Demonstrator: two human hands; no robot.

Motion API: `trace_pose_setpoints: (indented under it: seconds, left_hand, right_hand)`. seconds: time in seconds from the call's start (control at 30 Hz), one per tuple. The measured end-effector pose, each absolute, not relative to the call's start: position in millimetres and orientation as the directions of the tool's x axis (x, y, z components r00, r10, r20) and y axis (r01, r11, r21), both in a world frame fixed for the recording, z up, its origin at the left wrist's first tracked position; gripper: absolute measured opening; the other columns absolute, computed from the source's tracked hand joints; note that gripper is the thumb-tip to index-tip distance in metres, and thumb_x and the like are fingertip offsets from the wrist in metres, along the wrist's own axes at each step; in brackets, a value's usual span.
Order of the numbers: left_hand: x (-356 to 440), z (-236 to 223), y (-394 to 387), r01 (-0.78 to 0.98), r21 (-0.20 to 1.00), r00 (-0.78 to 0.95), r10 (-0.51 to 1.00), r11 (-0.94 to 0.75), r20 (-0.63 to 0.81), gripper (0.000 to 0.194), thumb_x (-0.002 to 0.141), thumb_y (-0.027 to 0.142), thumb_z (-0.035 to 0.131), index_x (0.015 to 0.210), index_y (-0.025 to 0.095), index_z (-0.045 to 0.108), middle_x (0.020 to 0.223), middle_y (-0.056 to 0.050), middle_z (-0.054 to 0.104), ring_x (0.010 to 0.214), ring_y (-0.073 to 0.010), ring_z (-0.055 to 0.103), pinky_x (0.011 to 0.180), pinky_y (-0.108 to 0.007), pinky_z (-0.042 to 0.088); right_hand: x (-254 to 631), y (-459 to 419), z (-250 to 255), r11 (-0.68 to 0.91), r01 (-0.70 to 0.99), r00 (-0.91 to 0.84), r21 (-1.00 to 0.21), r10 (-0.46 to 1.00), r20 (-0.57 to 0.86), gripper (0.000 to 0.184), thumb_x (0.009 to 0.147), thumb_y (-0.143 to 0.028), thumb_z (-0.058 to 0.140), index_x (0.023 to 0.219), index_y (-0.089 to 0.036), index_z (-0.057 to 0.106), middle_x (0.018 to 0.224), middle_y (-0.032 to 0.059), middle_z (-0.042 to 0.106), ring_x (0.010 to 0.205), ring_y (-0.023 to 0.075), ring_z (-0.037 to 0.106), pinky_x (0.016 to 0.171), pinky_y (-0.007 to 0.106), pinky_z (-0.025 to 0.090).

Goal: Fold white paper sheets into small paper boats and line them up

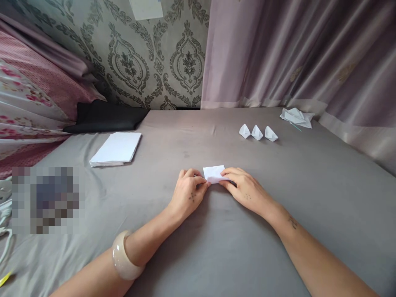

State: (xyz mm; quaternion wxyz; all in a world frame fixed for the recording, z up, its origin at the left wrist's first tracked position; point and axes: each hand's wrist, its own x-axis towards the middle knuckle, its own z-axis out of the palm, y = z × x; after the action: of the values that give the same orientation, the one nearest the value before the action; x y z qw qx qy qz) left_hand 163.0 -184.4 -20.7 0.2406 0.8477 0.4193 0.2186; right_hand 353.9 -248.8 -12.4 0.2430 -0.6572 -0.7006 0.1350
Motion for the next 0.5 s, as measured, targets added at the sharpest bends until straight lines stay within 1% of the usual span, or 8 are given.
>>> trace_pose_setpoints:
  seconds: [0.07,0.1,0.17,0.27,0.37,0.43,0.5]
  left_hand:
    - [166.3,-19.1,-183.2,0.635,0.643,0.485,0.869,-0.429,0.101,0.018,0.087,0.03,0.059,0.084,0.025,0.076,0.099,-0.006,0.064,0.095,-0.0218,0.051,0.086,-0.036,0.047]
    - [167.9,-18.7,-182.4,0.641,0.657,0.463,0.883,-0.397,0.082,0.018,0.087,0.031,0.059,0.084,0.025,0.077,0.098,-0.006,0.063,0.095,-0.0223,0.051,0.087,-0.037,0.047]
    - [170.9,-19.2,-180.6,0.646,0.667,0.441,0.895,-0.371,0.071,0.022,0.088,0.033,0.057,0.084,0.024,0.077,0.096,-0.007,0.062,0.094,-0.0229,0.05,0.087,-0.038,0.046]
    - [174.2,-23.8,-178.0,0.654,0.656,0.433,0.898,-0.376,0.082,0.027,0.09,0.036,0.053,0.082,0.023,0.076,0.092,-0.008,0.061,0.091,-0.0227,0.049,0.086,-0.038,0.045]
    - [176.5,-29.3,-175.9,0.666,0.638,0.425,0.9,-0.386,0.1,0.028,0.089,0.036,0.053,0.079,0.021,0.074,0.091,-0.008,0.06,0.089,-0.0226,0.048,0.086,-0.038,0.044]
    - [177.6,-31.3,-175.1,0.667,0.64,0.418,0.902,-0.383,0.105,0.028,0.088,0.036,0.054,0.075,0.019,0.072,0.091,-0.008,0.059,0.089,-0.0228,0.048,0.085,-0.039,0.044]
    - [178.4,-31.5,-174.6,0.659,0.654,0.411,0.906,-0.371,0.1,0.028,0.088,0.036,0.055,0.072,0.019,0.069,0.09,-0.008,0.059,0.089,-0.0229,0.048,0.085,-0.039,0.044]
  right_hand:
    - [355.9,-242.5,-15.8,0.004,0.783,0.098,-0.622,0.987,0.13,0.02,0.091,-0.033,0.053,0.088,-0.023,0.07,0.109,0.0021,0.067,0.085,0.0163,0.062,0.071,0.029,0.048]
    - [356.2,-239.8,-17.5,-0.033,0.75,0.142,-0.66,0.983,0.113,0.023,0.091,-0.036,0.052,0.084,-0.022,0.07,0.107,0.0023,0.067,0.079,0.0148,0.062,0.068,0.028,0.047]
    - [355.2,-235.7,-20.3,-0.073,0.72,0.194,-0.69,0.976,0.099,0.03,0.09,-0.039,0.051,0.076,-0.02,0.069,0.105,0.0031,0.067,0.072,0.0131,0.061,0.065,0.028,0.046]
    - [350.6,-232.9,-23.3,-0.096,0.75,0.243,-0.654,0.96,0.138,0.032,0.09,-0.039,0.051,0.068,-0.019,0.064,0.099,0.0046,0.065,0.07,0.0138,0.061,0.065,0.029,0.045]
    - [346.4,-231.6,-26.5,-0.103,0.796,0.276,-0.596,0.938,0.208,0.034,0.088,-0.039,0.052,0.06,-0.02,0.054,0.094,0.0055,0.063,0.067,0.0142,0.059,0.064,0.03,0.044]
    - [345.5,-230.7,-29.2,-0.104,0.812,0.283,-0.574,0.931,0.232,0.036,0.088,-0.039,0.053,0.058,-0.02,0.049,0.092,0.0053,0.062,0.063,0.0133,0.056,0.062,0.03,0.043]
    - [345.7,-229.4,-31.9,-0.111,0.821,0.287,-0.56,0.928,0.237,0.036,0.088,-0.039,0.053,0.058,-0.021,0.047,0.09,0.0047,0.061,0.058,0.0118,0.053,0.059,0.03,0.042]
